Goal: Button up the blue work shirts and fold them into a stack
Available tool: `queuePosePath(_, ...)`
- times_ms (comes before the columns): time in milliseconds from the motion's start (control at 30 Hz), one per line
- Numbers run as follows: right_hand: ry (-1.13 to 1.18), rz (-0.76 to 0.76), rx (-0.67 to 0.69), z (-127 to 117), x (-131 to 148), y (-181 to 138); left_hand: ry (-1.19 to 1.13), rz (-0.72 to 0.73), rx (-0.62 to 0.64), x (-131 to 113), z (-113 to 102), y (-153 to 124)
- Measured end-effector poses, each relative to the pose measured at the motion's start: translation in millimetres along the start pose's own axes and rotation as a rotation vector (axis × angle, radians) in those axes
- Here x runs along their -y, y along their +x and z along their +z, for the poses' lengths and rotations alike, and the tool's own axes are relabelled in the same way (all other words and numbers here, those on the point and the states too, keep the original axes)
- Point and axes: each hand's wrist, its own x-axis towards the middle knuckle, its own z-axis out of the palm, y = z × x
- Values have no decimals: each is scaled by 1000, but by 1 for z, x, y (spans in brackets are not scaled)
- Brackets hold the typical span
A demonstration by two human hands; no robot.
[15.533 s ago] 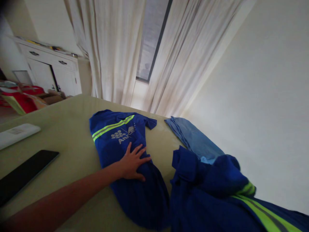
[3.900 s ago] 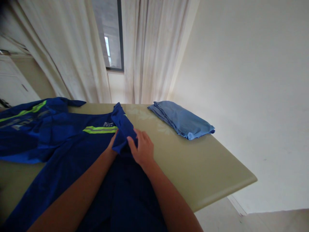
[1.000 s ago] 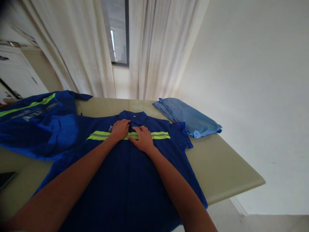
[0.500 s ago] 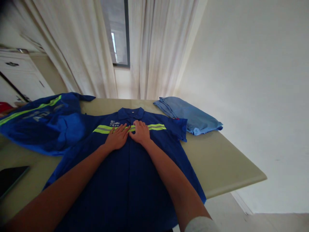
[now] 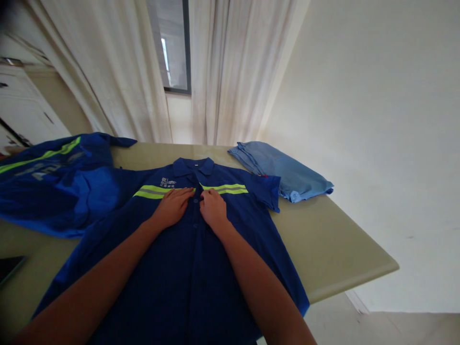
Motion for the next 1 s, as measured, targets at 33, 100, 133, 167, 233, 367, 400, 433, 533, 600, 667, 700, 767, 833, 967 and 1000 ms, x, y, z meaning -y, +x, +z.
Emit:
queuePosePath(33, 5, -1, -12, 2, -2, 0, -22, 18, 5, 1, 0, 1)
queuePosePath(100, 10, -27, -36, 5, -2, 1, -63, 29, 3, 3, -1, 3)
queuePosePath(133, 7, -41, -41, 5, 0, 1, -84, 26, -3, 4, -1, 5)
queuePosePath(167, 0, -48, -40, 6, 2, 0, -105, 19, -8, 4, -1, 7)
queuePosePath(233, -38, -46, -26, 5, 7, -1, -147, -19, -8, 3, 0, 10)
queuePosePath(367, -170, -70, 7, 4, 19, -3, -175, -196, 8, -13, 1, 15)
queuePosePath(400, -196, -83, 15, 4, 21, -3, -171, -237, -1, -19, 1, 14)
queuePosePath(433, -214, -89, 24, 3, 22, -3, -167, -261, -15, -25, 1, 13)
queuePosePath(533, -216, -65, 27, 2, 22, -3, -168, -253, -68, -37, 2, 9)
queuePosePath(600, -193, -38, 13, 1, 21, -4, -190, -231, -90, -39, 2, 6)
queuePosePath(667, -168, -23, 6, -1, 19, -4, -218, -220, -94, -38, 2, 5)
queuePosePath(700, -158, -23, 6, -1, 18, -4, -228, -216, -92, -37, 2, 4)
queuePosePath(767, -145, -37, 7, -2, 16, -3, -220, -220, -87, -36, 1, 4)
queuePosePath(833, -139, -76, 5, -1, 13, -2, -179, -249, -79, -35, 1, 5)
queuePosePath(967, -102, -129, -17, 0, 9, -1, -131, -325, -45, -38, -1, 12)
queuePosePath(1000, -91, -123, -24, 0, 9, -1, -132, -356, -38, -39, -2, 14)
